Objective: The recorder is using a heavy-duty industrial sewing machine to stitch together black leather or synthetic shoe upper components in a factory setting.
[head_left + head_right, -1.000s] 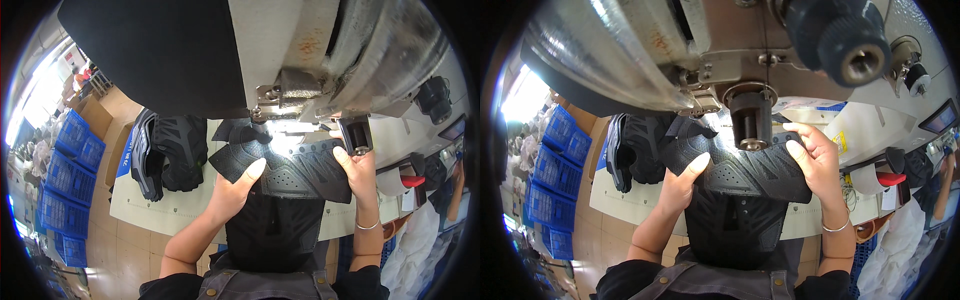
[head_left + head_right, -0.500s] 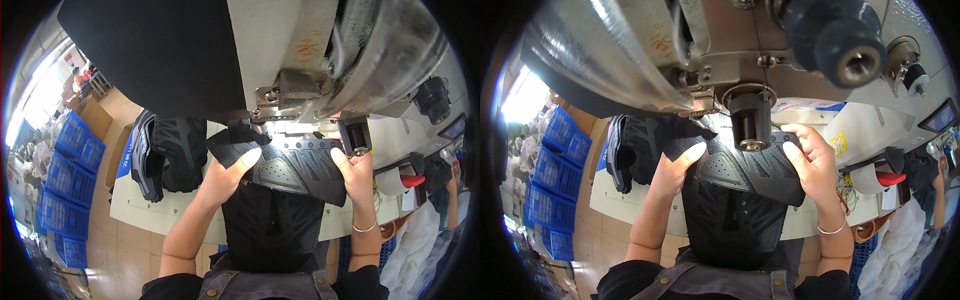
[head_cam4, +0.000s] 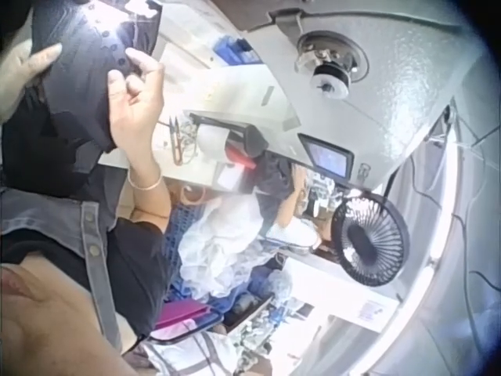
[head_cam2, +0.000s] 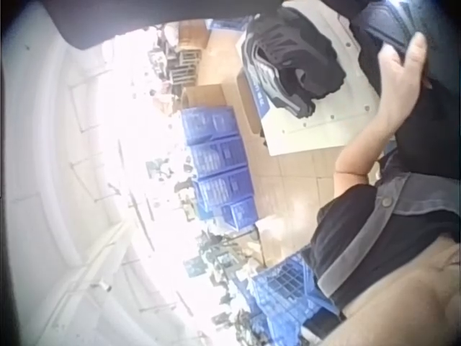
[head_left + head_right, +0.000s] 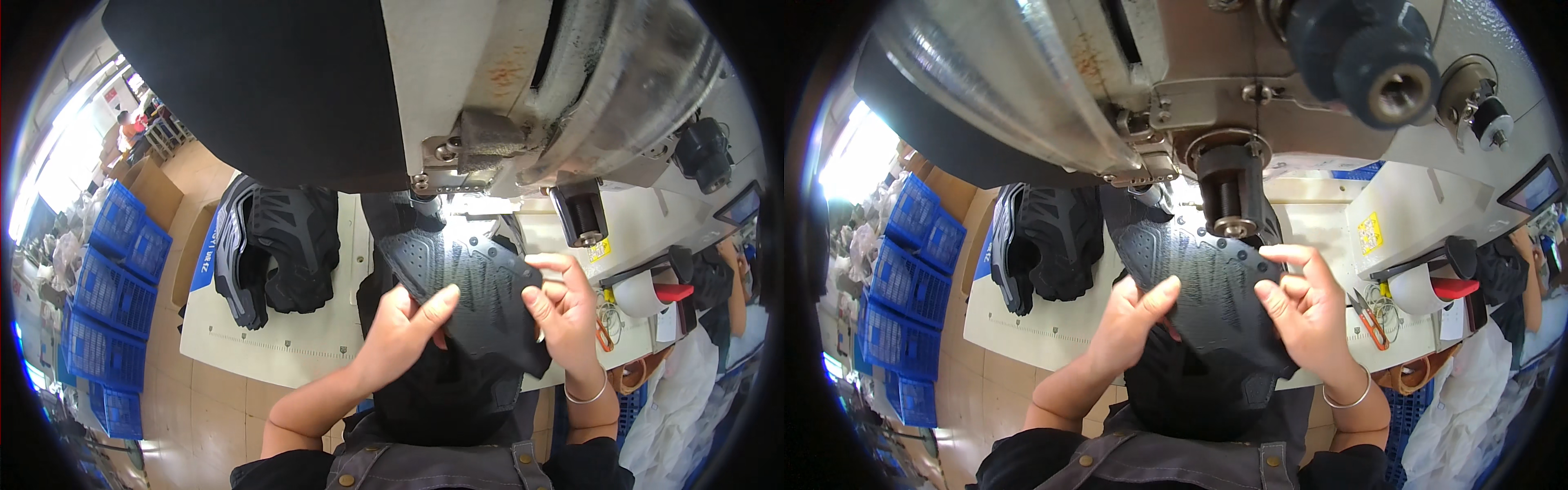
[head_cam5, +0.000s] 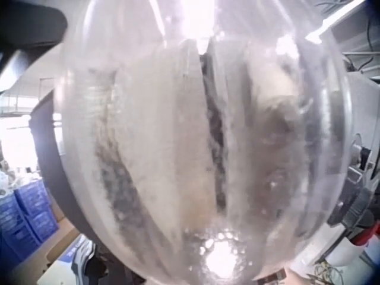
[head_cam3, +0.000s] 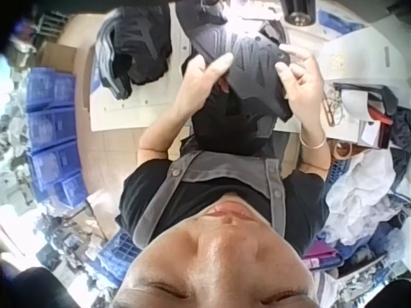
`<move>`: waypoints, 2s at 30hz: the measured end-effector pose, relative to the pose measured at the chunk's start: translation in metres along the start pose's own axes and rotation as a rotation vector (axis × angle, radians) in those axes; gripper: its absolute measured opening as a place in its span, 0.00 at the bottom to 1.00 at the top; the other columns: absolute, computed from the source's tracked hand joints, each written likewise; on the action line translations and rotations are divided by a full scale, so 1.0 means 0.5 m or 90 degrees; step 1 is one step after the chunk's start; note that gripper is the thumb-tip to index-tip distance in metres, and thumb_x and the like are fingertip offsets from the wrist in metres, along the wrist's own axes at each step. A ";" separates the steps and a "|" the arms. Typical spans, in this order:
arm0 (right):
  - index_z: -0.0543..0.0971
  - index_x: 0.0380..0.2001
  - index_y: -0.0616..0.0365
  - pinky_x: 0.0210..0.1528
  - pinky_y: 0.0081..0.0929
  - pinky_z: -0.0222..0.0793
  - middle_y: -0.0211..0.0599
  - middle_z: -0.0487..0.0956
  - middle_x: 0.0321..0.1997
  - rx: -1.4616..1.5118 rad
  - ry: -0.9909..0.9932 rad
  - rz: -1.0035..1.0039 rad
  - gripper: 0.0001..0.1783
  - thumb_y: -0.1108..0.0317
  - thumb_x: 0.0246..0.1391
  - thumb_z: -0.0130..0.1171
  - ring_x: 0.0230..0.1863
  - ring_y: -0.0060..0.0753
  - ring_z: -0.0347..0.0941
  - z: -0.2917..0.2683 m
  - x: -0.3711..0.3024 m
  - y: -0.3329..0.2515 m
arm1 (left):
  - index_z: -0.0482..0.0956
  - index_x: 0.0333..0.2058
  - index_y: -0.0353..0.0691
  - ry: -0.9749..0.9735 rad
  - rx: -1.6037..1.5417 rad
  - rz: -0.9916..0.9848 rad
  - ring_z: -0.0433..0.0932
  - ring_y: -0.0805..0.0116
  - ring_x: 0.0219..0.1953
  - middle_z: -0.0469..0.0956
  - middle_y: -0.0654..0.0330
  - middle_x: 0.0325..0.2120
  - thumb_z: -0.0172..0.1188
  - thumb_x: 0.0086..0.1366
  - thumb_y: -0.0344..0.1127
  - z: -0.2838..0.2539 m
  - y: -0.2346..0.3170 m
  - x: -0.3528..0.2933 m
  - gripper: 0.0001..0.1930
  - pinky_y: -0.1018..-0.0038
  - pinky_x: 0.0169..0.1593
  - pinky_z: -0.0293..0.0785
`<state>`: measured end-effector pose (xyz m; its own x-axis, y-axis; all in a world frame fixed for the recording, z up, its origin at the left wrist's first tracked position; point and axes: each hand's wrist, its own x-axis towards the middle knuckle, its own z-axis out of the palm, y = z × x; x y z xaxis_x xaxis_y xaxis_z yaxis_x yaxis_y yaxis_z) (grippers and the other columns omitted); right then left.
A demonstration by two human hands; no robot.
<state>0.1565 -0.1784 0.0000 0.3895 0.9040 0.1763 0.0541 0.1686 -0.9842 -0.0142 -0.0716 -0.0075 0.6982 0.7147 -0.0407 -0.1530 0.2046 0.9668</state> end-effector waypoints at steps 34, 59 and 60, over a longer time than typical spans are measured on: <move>0.70 0.41 0.66 0.36 0.12 0.63 0.28 0.74 0.33 0.067 0.097 -0.076 0.13 0.72 0.53 0.51 0.31 0.13 0.66 -0.011 0.032 0.033 | 0.71 0.36 0.21 0.070 0.008 0.047 0.76 0.73 0.30 0.76 0.53 0.29 0.62 0.53 0.30 -0.095 0.065 0.054 0.17 0.80 0.34 0.74; 0.72 0.39 0.60 0.30 0.21 0.72 0.36 0.75 0.34 0.305 -0.044 -0.025 0.18 0.56 0.54 0.47 0.31 0.24 0.73 -0.040 0.321 0.101 | 0.72 0.31 0.31 0.318 0.131 0.319 0.63 0.77 0.11 0.72 0.61 0.18 0.54 0.57 0.28 -0.181 0.145 0.160 0.06 0.81 0.15 0.58; 0.72 0.34 0.63 0.14 0.09 0.57 0.42 0.74 0.34 0.327 0.117 0.077 0.11 0.78 0.44 0.48 0.24 0.22 0.67 -0.036 0.277 0.077 | 0.72 0.31 0.32 0.375 0.122 0.327 0.62 0.78 0.11 0.71 0.62 0.17 0.55 0.57 0.30 -0.211 0.158 0.136 0.06 0.82 0.14 0.56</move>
<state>0.2291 -0.0536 -0.0138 0.5214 0.8533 0.0113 -0.4386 0.2793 -0.8542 -0.0527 0.0640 0.0397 0.0817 0.9345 0.3464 -0.1946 -0.3260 0.9251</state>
